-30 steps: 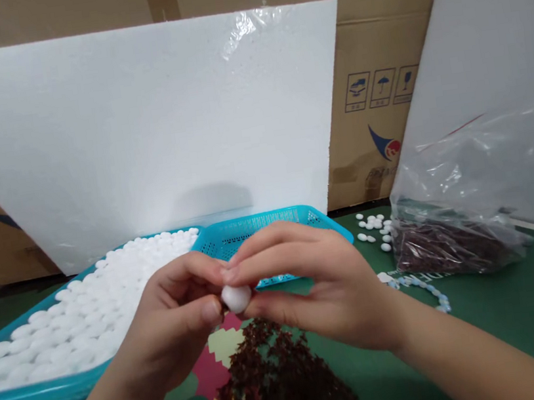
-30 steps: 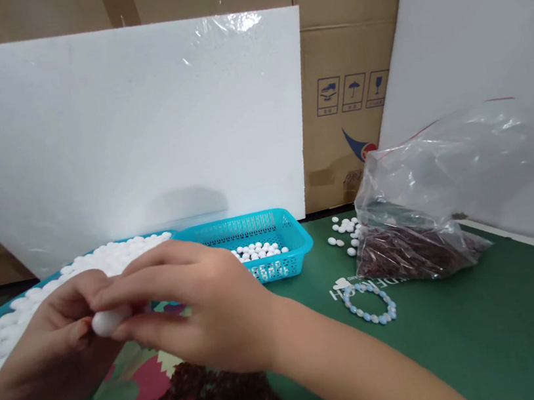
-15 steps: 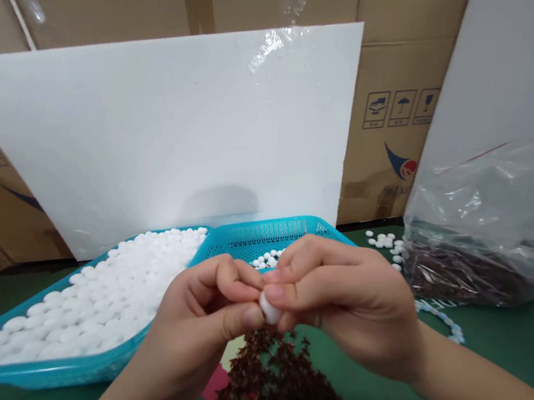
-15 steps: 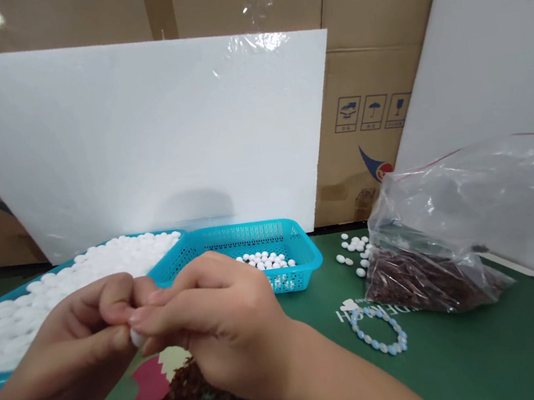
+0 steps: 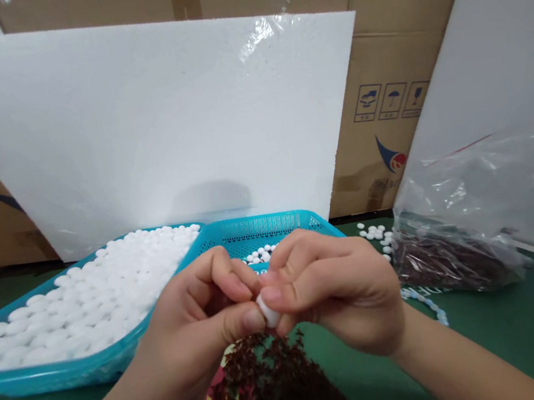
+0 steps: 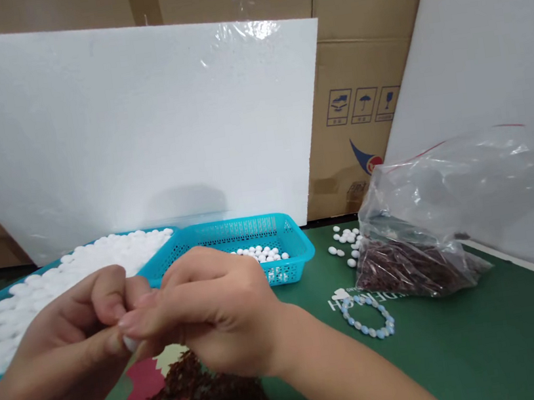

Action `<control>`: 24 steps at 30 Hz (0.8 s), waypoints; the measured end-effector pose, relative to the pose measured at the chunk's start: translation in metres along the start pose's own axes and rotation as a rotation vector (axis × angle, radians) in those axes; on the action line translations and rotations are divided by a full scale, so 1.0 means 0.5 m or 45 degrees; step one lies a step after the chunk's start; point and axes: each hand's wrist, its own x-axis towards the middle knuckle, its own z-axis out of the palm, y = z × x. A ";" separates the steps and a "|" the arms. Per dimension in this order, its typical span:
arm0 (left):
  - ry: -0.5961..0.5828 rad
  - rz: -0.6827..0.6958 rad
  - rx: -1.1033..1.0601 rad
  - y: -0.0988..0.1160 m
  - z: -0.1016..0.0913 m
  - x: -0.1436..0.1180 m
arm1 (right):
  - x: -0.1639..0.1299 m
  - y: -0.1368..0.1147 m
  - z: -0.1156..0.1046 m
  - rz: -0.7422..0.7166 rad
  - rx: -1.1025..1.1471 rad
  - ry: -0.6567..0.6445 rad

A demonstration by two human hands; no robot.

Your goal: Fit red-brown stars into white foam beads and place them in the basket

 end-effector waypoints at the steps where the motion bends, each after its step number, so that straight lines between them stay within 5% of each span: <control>1: -0.022 -0.006 -0.019 0.001 0.000 -0.001 | 0.003 -0.002 -0.002 -0.001 -0.014 -0.015; 8: -0.096 -0.080 -0.067 0.015 -0.003 -0.001 | 0.020 -0.010 -0.019 -0.006 -0.166 -0.134; 24: 0.136 -0.275 -0.098 0.011 -0.007 0.013 | 0.021 0.005 -0.010 0.140 -0.244 -0.158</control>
